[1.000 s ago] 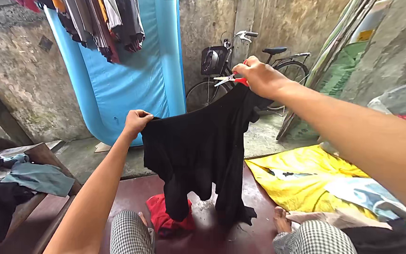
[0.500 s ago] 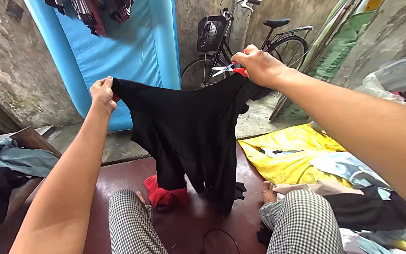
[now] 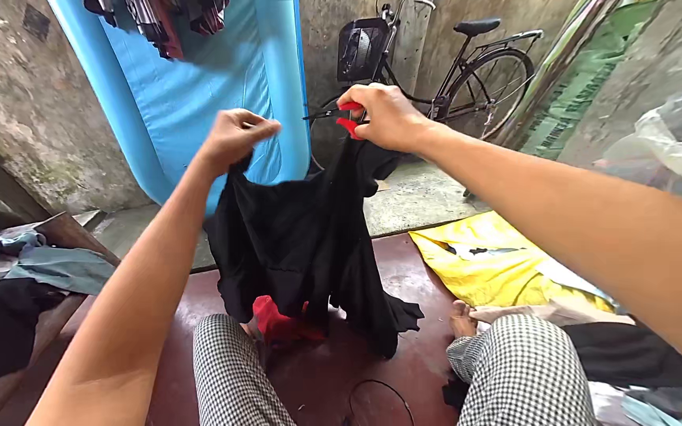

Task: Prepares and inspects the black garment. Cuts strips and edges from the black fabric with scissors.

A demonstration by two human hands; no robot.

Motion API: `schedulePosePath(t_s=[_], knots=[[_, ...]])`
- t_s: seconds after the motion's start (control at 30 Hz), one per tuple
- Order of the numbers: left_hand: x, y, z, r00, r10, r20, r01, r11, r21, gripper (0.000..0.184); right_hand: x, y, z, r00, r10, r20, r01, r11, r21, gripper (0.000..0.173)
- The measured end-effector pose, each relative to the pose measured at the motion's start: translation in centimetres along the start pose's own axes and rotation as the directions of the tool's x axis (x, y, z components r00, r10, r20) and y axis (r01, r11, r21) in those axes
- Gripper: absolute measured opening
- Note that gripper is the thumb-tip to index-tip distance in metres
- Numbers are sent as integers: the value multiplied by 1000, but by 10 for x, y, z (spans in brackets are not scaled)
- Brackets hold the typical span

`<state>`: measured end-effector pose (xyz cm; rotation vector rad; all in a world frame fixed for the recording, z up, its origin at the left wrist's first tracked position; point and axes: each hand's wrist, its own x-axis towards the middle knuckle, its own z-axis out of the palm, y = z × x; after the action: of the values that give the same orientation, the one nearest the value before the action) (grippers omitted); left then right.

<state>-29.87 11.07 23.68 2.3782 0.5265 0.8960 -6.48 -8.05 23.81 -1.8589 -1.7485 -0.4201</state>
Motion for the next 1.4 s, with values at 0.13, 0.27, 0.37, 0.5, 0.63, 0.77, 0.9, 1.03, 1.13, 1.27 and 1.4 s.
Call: schedulePosePath(t_s=[0.13,0.27,0.37,0.5,0.63,0.77,0.9,1.03,1.13,1.27,1.4], knots=[[-6,9,74,951,41,306,-59,997,51,54,6,-34,23,997,-74,-4,74,991,114,48],[3,1,114,954,106,280,-61,984,-165,24,-3,-46,44,992,-56,-116,75,983,170,51],[6,2,115,956,83,281,-38,986,-164,20,-33,-47,62,931,130,-340,-44,968,248,62],[2,13,108,972,26,233,-10,997,-71,17,-109,-57,119,742,429,-515,-147,854,499,73],[-5,33,112,985,-60,165,81,989,-125,20,-160,-75,205,555,729,-401,-328,635,699,87],[-14,53,112,983,-88,159,121,969,-215,20,-147,-73,247,293,899,-326,-539,437,720,94],[-22,64,89,994,-53,98,71,978,-194,20,-161,-41,246,166,951,-262,-692,302,656,90],[-25,57,48,996,-80,-32,65,946,-318,19,-213,3,251,105,967,-233,-759,229,609,74],[-25,53,28,993,-114,-41,87,905,-416,15,-234,2,254,153,962,-228,-671,270,690,70],[-27,55,35,992,-127,16,121,897,-426,16,-214,-63,242,343,931,-122,-442,275,854,76],[-34,63,58,994,-50,95,84,911,-404,16,-163,-119,219,436,862,-259,-367,433,823,86]])
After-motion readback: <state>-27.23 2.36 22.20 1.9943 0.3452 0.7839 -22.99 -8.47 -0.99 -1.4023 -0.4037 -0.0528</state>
